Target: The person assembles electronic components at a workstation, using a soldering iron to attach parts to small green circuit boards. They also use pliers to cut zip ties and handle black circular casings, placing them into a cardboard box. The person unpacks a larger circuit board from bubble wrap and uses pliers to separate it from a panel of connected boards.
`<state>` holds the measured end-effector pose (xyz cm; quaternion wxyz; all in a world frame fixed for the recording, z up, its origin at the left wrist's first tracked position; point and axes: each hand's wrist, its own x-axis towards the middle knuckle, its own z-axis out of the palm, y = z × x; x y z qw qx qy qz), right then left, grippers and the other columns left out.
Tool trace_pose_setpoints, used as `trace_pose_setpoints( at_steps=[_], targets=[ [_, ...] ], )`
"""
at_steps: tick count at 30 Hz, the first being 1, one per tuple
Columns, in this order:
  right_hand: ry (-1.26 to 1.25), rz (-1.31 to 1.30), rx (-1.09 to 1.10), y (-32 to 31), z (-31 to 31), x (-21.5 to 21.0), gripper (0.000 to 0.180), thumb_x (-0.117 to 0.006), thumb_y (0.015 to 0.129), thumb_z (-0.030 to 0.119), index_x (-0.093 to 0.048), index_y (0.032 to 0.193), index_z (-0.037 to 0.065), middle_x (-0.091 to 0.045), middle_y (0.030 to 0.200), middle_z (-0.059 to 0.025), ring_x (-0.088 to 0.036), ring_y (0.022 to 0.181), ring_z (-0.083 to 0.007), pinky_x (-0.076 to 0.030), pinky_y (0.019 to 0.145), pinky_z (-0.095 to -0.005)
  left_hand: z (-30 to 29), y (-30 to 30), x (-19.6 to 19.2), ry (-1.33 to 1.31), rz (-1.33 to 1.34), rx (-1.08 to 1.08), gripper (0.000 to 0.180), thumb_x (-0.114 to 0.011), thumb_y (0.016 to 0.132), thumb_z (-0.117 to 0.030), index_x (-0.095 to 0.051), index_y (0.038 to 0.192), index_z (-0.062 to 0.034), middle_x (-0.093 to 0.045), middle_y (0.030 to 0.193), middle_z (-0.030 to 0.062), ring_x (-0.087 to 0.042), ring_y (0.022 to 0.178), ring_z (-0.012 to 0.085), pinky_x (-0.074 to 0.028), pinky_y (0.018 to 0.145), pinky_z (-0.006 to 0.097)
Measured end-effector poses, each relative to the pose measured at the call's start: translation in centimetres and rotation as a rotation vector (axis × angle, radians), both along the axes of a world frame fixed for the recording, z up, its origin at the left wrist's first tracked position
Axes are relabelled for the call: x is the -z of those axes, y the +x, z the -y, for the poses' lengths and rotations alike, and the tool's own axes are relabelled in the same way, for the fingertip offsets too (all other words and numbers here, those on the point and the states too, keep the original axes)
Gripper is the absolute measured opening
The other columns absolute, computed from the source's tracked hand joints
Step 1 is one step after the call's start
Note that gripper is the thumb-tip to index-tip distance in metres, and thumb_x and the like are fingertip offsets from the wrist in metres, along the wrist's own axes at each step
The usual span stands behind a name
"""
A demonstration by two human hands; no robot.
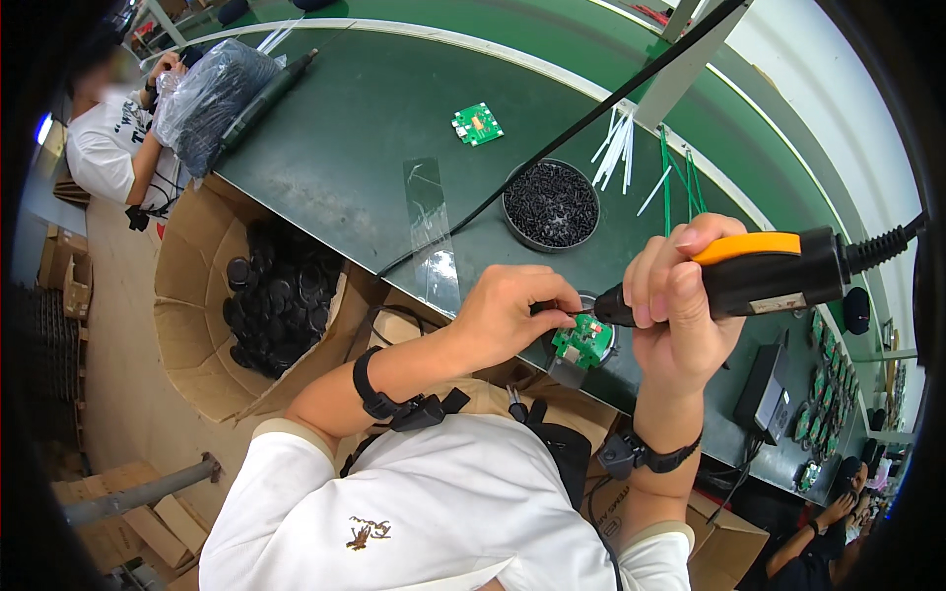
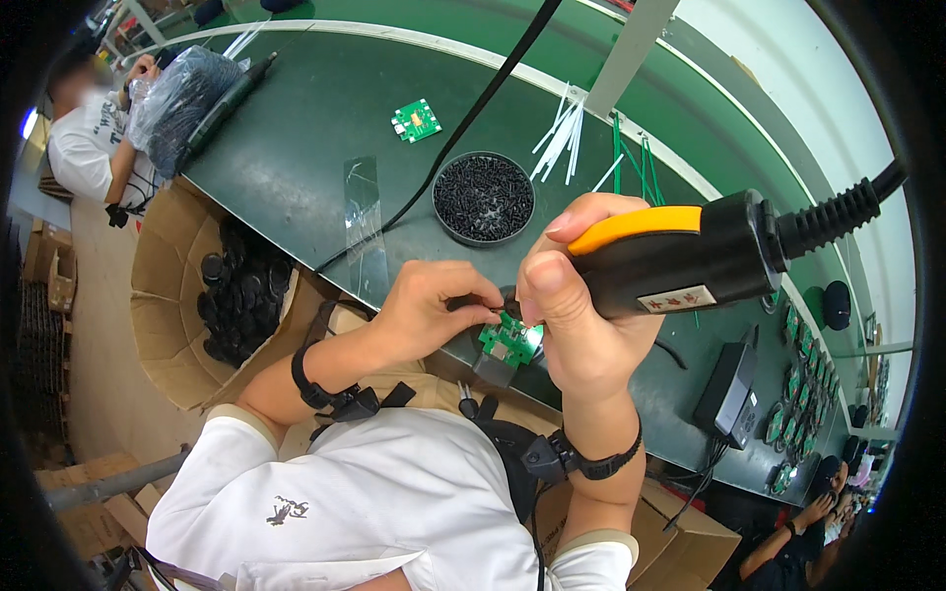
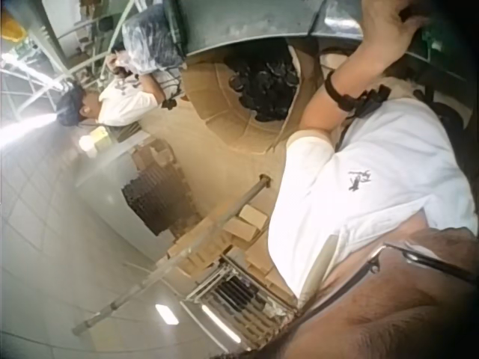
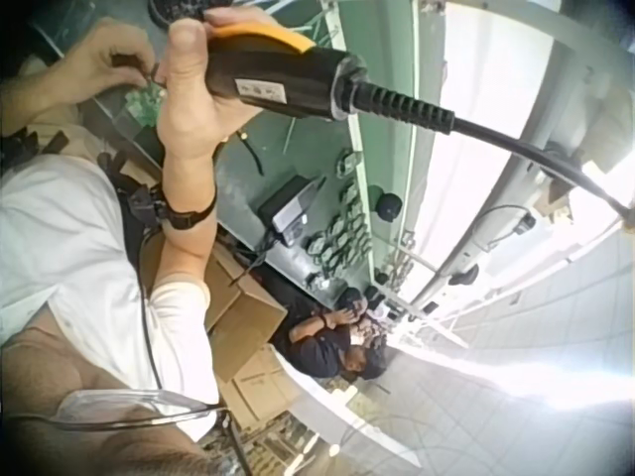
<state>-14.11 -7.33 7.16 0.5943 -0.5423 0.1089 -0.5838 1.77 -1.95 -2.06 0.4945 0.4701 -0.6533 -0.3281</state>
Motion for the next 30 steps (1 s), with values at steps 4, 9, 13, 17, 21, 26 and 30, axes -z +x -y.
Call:
trace_pose_setpoints(
  at_steps=[4,9,13,17,21,26,30],
  targets=[
    [0.01,-0.041,0.016,-0.1,-0.1,0.0,0.031,-0.076,0.092,0.005,-0.053,0.112,0.0,-0.057,0.077,-0.0065,-0.052,0.053,-0.0112,-0.04,0.048,-0.024,0.0,0.0,0.0,-0.02,0.011,-0.007,0.017,-0.085,0.078,-0.003,-0.075,0.092,-0.0049,-0.072,0.081,0.0088,-0.07,0.073,0.0209,-0.052,0.064,0.032],
    [-0.066,-0.162,0.075,-0.1,-0.3,0.0,0.027,-0.068,0.101,0.02,-0.051,0.113,0.004,-0.046,0.068,0.001,-0.045,0.053,-0.009,-0.038,0.052,-0.0269,-0.1,-0.2,-0.3,0.011,0.004,-0.028,0.018,-0.086,0.078,-0.003,-0.075,0.092,-0.005,-0.072,0.08,0.0079,-0.07,0.073,0.0197,-0.053,0.065,0.033],
    [0.013,-0.054,0.057,-0.2,-0.4,0.0,0.03,-0.078,0.091,0.003,-0.056,0.11,0.001,-0.059,0.083,-0.0061,-0.054,0.055,-0.0105,-0.042,0.048,-0.023,0.0,-0.4,-0.4,0.031,-0.041,0.002,0.022,-0.085,0.078,-0.002,-0.075,0.097,-0.0045,-0.072,0.085,0.0086,-0.069,0.073,0.0198,-0.054,0.067,0.034],
    [0.061,-0.095,0.147,-0.4,-0.6,0.3,0.031,-0.08,0.087,-0.002,-0.059,0.109,0.001,-0.062,0.091,-0.0063,-0.057,0.061,-0.0103,-0.045,0.05,-0.0236,0.2,-0.3,-0.5,-0.009,0.038,0.053,0.029,-0.084,0.077,0.0,-0.074,0.104,-0.0044,-0.072,0.09,0.0088,-0.068,0.077,0.0219,-0.056,0.071,0.034],
    [0.06,-0.129,0.179,-0.2,-0.4,1.0,0.031,-0.081,0.085,-0.006,-0.061,0.108,0.001,-0.064,0.098,-0.0069,-0.059,0.067,-0.0092,-0.047,0.055,-0.0227,0.3,-0.3,-0.6,-0.008,0.083,0.086,0.036,-0.084,0.074,0.0,-0.073,0.108,-0.0048,-0.071,0.091,0.0078,-0.067,0.082,0.0236,-0.056,0.074,0.034],
    [0.05,-0.141,0.206,0.0,-0.3,1.3,0.029,-0.081,0.086,-0.005,-0.062,0.107,0.001,-0.065,0.099,-0.0063,-0.059,0.071,-0.0086,-0.047,0.059,-0.0222,0.3,-0.3,-0.5,0.023,0.114,0.085,0.04,-0.086,0.074,-0.005,-0.072,0.11,-0.008,-0.074,0.094,0.0055,-0.069,0.091,0.0265,-0.055,0.08,0.038],
    [0.037,-0.161,0.22,0.2,-0.3,1.4,0.029,-0.082,0.086,-0.004,-0.063,0.108,0.002,-0.065,0.098,-0.0052,-0.06,0.072,-0.0086,-0.048,0.06,-0.0223,0.3,-0.2,-0.4,0.033,0.115,0.081,0.04,-0.086,0.074,-0.005,-0.071,0.11,-0.0082,-0.074,0.095,0.0058,-0.069,0.09,0.026,-0.055,0.079,0.038]
  ],
)
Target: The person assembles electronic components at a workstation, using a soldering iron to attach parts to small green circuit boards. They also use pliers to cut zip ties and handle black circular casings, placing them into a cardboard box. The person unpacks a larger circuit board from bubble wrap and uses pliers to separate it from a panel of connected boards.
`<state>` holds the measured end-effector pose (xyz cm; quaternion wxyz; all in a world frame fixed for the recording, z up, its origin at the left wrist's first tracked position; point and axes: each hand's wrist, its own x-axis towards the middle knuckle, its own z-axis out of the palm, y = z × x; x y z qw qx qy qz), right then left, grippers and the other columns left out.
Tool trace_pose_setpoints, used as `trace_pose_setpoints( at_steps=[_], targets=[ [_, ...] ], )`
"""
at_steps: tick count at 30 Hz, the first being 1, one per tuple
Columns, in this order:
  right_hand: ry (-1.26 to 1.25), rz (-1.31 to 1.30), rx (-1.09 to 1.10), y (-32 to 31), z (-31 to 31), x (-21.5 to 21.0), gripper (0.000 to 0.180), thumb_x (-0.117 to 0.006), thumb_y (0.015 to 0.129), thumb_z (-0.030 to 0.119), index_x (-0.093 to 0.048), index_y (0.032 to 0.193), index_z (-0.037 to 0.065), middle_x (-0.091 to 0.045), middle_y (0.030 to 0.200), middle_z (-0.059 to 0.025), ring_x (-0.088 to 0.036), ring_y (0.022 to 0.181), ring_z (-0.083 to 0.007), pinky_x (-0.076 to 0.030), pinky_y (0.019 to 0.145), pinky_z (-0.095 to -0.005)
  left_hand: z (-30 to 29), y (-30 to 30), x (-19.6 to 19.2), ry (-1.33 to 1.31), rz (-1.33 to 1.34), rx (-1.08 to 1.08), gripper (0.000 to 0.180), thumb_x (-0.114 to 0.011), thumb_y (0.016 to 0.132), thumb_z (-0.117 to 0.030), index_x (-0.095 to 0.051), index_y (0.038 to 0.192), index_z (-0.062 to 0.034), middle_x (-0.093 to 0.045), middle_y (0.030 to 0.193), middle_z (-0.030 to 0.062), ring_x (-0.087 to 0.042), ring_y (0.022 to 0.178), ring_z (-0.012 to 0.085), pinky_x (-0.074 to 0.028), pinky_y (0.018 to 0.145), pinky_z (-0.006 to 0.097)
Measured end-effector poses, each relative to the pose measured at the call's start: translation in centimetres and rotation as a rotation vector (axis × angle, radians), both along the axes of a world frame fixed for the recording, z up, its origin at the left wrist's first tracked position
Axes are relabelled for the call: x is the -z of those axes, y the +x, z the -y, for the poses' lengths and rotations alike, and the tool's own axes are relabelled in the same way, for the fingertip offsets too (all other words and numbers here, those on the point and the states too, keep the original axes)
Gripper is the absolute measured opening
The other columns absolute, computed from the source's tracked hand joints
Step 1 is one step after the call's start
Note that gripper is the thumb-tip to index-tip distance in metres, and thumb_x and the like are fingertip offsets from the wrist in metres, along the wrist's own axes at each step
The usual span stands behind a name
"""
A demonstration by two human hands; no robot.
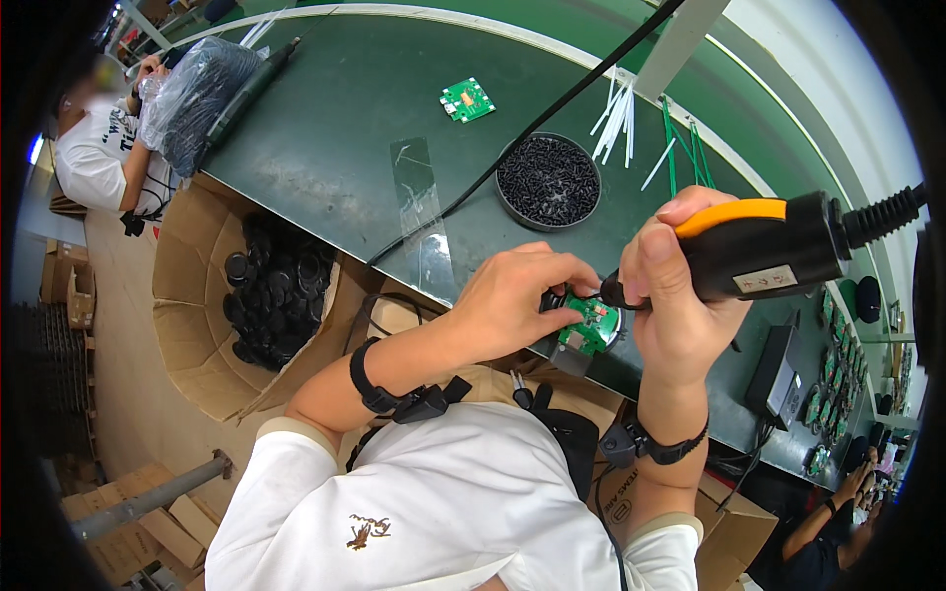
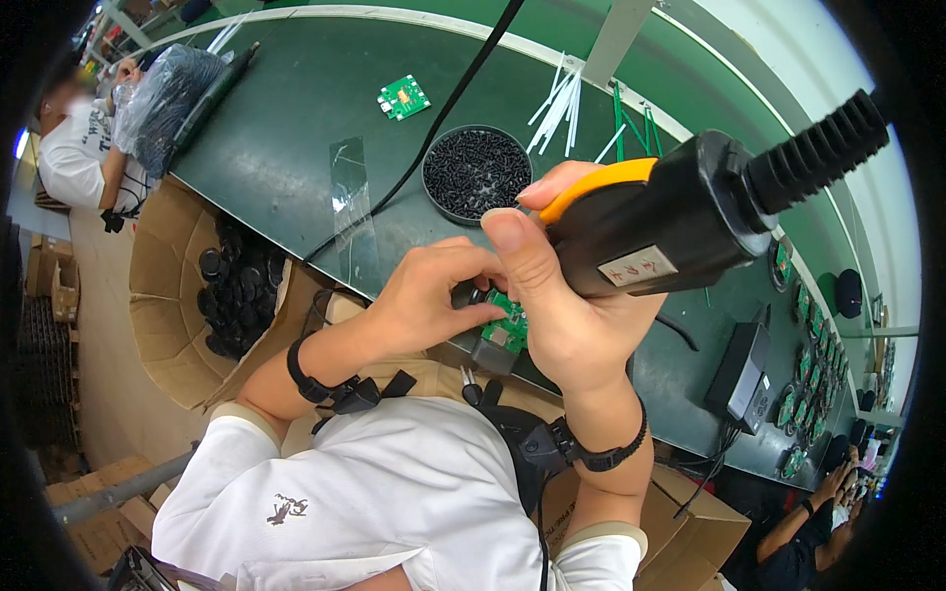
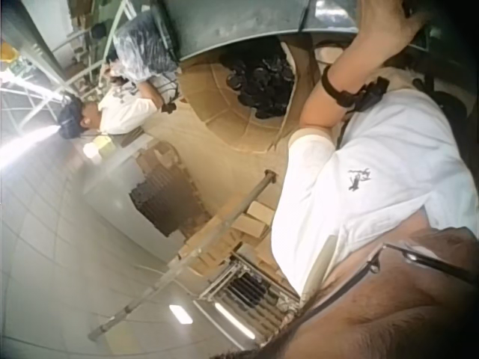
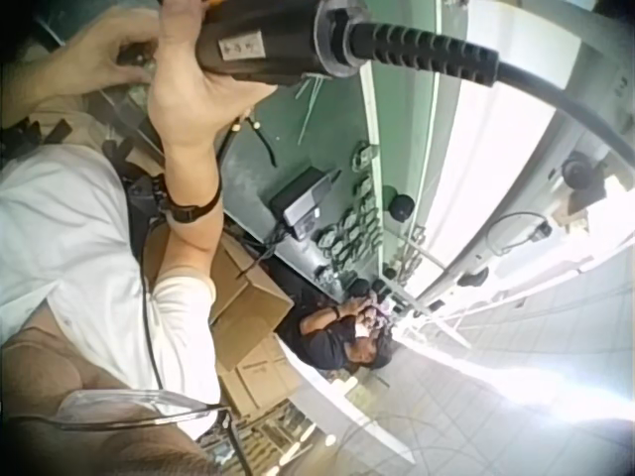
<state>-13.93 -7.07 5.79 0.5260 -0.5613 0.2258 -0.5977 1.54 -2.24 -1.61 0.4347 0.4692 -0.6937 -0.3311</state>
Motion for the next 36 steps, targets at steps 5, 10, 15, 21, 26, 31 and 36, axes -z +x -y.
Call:
trace_pose_setpoints(
  at_steps=[5,10,15,21,26,31,36],
  targets=[
    [0.016,-0.004,-0.024,0.1,-0.1,0.1,0.029,-0.082,0.086,-0.003,-0.063,0.108,0.002,-0.065,0.098,-0.0048,-0.06,0.072,-0.0084,-0.048,0.06,-0.0223,-0.1,0.1,-0.2,0.021,0.006,-0.001,0.039,-0.086,0.074,-0.006,-0.071,0.111,-0.0087,-0.074,0.097,0.0055,-0.069,0.088,0.0251,-0.056,0.078,0.038],
    [-0.016,-0.035,0.007,0.4,-0.1,0.0,0.029,-0.082,0.087,-0.002,-0.062,0.107,0.002,-0.065,0.094,-0.0046,-0.059,0.069,-0.0076,-0.047,0.058,-0.0214,0.0,0.1,-0.3,0.001,0.061,-0.014,0.038,-0.086,0.074,-0.01,-0.07,0.109,-0.0093,-0.072,0.097,0.0049,-0.068,0.085,0.025,-0.055,0.076,0.039],
    [0.036,-0.011,-0.051,0.4,-0.3,-0.2,0.027,-0.081,0.088,-0.002,-0.061,0.106,0.002,-0.063,0.091,-0.0046,-0.057,0.065,-0.0073,-0.047,0.057,-0.0208,0.0,-0.2,-0.1,-0.03,0.086,-0.038,0.036,-0.087,0.074,-0.014,-0.07,0.105,-0.01,-0.07,0.094,0.0045,-0.067,0.084,0.0261,-0.054,0.074,0.04],
    [0.043,0.009,-0.104,0.3,-0.2,0.1,0.026,-0.081,0.088,-0.002,-0.059,0.102,0.002,-0.062,0.09,-0.0044,-0.058,0.066,-0.0081,-0.049,0.058,-0.0219,-0.1,-0.3,-0.2,-0.015,0.101,-0.047,0.035,-0.087,0.074,-0.014,-0.069,0.105,-0.0108,-0.069,0.093,0.0045,-0.066,0.086,0.0271,-0.053,0.074,0.041],
    [0.007,-0.073,-0.063,0.0,-0.1,0.6,0.028,-0.083,0.088,0.001,-0.058,0.101,0.002,-0.06,0.088,-0.0039,-0.059,0.068,-0.009,-0.05,0.06,-0.0227,-0.3,-0.3,-0.3,0.007,0.119,-0.063,0.036,-0.087,0.074,-0.014,-0.069,0.105,-0.011,-0.069,0.094,0.0044,-0.066,0.088,0.0273,-0.054,0.075,0.041],
    [-0.005,-0.091,-0.06,-0.2,-0.4,1.1,0.029,-0.084,0.087,0.004,-0.058,0.099,0.002,-0.06,0.09,-0.0041,-0.058,0.07,-0.009,-0.049,0.063,-0.0231,-0.4,-0.3,0.0,-0.002,0.119,-0.072,0.035,-0.087,0.075,-0.014,-0.069,0.105,-0.011,-0.069,0.093,0.0043,-0.066,0.09,0.0278,-0.054,0.077,0.041],
    [-0.075,-0.174,-0.039,-0.1,-0.9,1.0,0.028,-0.085,0.087,0.005,-0.06,0.099,0.003,-0.061,0.091,-0.0048,-0.058,0.071,-0.0087,-0.047,0.062,-0.0219,-0.4,-0.4,0.2,-0.037,0.16,-0.099,0.034,-0.086,0.075,-0.015,-0.069,0.104,-0.0113,-0.071,0.095,0.004,-0.066,0.093,0.0281,-0.054,0.078,0.041]
  ],
)
